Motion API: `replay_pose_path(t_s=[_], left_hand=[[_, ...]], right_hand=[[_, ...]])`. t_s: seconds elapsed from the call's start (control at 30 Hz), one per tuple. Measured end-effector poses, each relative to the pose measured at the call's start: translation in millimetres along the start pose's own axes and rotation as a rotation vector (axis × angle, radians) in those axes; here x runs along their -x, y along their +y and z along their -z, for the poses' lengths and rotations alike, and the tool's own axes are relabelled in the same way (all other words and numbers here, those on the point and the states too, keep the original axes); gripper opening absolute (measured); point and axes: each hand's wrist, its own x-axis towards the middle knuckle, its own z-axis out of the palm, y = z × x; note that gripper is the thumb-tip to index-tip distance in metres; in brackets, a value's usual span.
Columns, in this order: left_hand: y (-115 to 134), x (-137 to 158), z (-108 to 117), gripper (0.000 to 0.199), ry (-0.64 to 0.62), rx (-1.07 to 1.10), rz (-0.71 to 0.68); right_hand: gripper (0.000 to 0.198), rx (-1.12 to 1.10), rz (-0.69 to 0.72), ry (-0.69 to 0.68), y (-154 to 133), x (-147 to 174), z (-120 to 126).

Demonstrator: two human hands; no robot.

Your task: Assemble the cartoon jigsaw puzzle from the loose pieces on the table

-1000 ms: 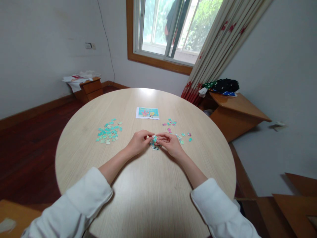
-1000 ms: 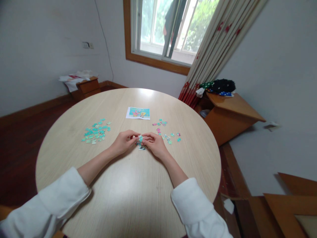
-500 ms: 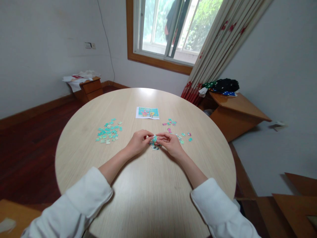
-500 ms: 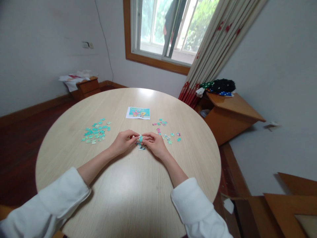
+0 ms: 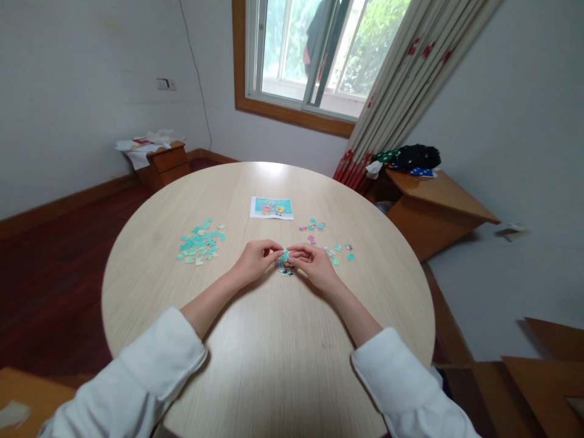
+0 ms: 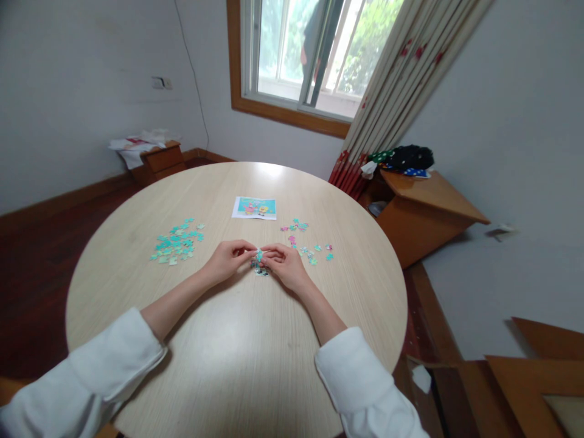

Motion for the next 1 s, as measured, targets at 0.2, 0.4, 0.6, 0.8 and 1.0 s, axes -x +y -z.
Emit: replay_pose_path(t_s=[0.2, 0.4, 0.6, 0.8, 1.0], left_hand=[[-4.5, -3.4, -1.5, 0.02, -0.02, 0.167, 0.063], [-7.4, -7.4, 3.0, 0.028, 0.048, 0.315, 0.169], [-8.5, -8.7, 4.9, 0.027, 0.115, 0.313, 0.205], [-6.3, -8.0, 5.2, 0.022, 0.119, 0.334, 0.232], [-2.9, -5.9, 2.9, 0.019, 0.025, 0.366, 0.24]], right_hand=[[0.035, -0.003, -0.004, -0.009, -0.7, 1.1, 0.3], [0.039, 0.008, 0.02, 0.011, 2.1, 0.7, 2.3], [0.039, 0.034, 0.043, 0.02, 4.2, -0.7, 3.3], [0.039, 0.052, 0.048, 0.047, 5.4, -1.6, 4.1], [0.032, 0.175, 0.108, 0.099, 5.3, -3.3, 5.3]])
